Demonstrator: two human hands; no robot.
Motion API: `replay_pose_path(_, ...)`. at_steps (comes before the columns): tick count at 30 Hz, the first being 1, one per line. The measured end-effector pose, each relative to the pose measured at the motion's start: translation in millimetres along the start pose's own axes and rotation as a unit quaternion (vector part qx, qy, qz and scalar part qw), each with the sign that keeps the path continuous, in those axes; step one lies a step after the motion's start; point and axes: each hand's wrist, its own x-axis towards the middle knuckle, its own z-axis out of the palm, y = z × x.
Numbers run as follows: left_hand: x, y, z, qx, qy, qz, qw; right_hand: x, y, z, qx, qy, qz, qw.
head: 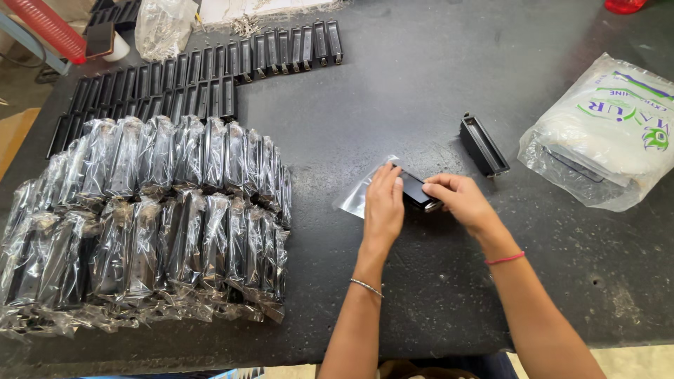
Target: The person repeatedly picks black rectangular components from a table, places each into a clear plastic bag, seals the bag, and stacks the packaged units. The process is repeated for multiple components in a consistent sequence.
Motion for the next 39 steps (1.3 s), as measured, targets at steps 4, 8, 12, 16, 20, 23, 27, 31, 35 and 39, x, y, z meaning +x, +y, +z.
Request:
replay_pose_path(4,-7.5,10.8,9.7,0.007,-0.021,0.019,1.000,-2.6,-1.6,14.1,0.034,0.005,-0.011,0.999)
replay_pose_path(8,-12.3,13.7,14.6,0.002,0.009,0.048,0.999,-5.6,-3.0,17.2,0.059,-0.063,-0.035,0.996)
replay_pose_path(12,-9.9,10.2,14.0,0.011,0.033,0.036,0.999,-6.7,-2.0,18.1,0.032,-0.131,-0.022,0.991)
replay_pose_path(16,-8.0,9.4,11.4,0.027,0.043,0.038,0.998,-4.4,1.4,18.9,0.065,-0.145,-0.012,0.987)
replay_pose_path(20,-9.3,15.2,9.8,0.021,0.049,0.052,0.997,-0.2,3.7,14.1,0.137,-0.081,0.002,0.987)
replay_pose_path(23,-9.5,20.6,6.4,0.017,0.056,0.060,0.996,2.1,5.1,11.4,0.166,-0.062,0.034,0.984)
replay_pose_path(27,-10.8,30.5,5.8,0.021,0.028,0.100,0.994,0.6,11.7,21.2,0.014,-0.019,-0.121,0.992)
replay_pose_path(31,-18.3,40.4,11.4,-0.008,0.020,0.126,0.992,-1.7,17.8,27.8,-0.015,0.005,-0.134,0.991)
replay_pose_path(35,-17.7,40.0,8.4,0.065,0.055,0.096,0.992,-0.3,16.5,28.3,-0.050,0.010,-0.145,0.988)
replay_pose_path(39,-14.3,32.9,-3.5,0.175,0.081,-0.020,0.981,-2.8,6.4,30.3,-0.026,0.068,-0.081,0.994)
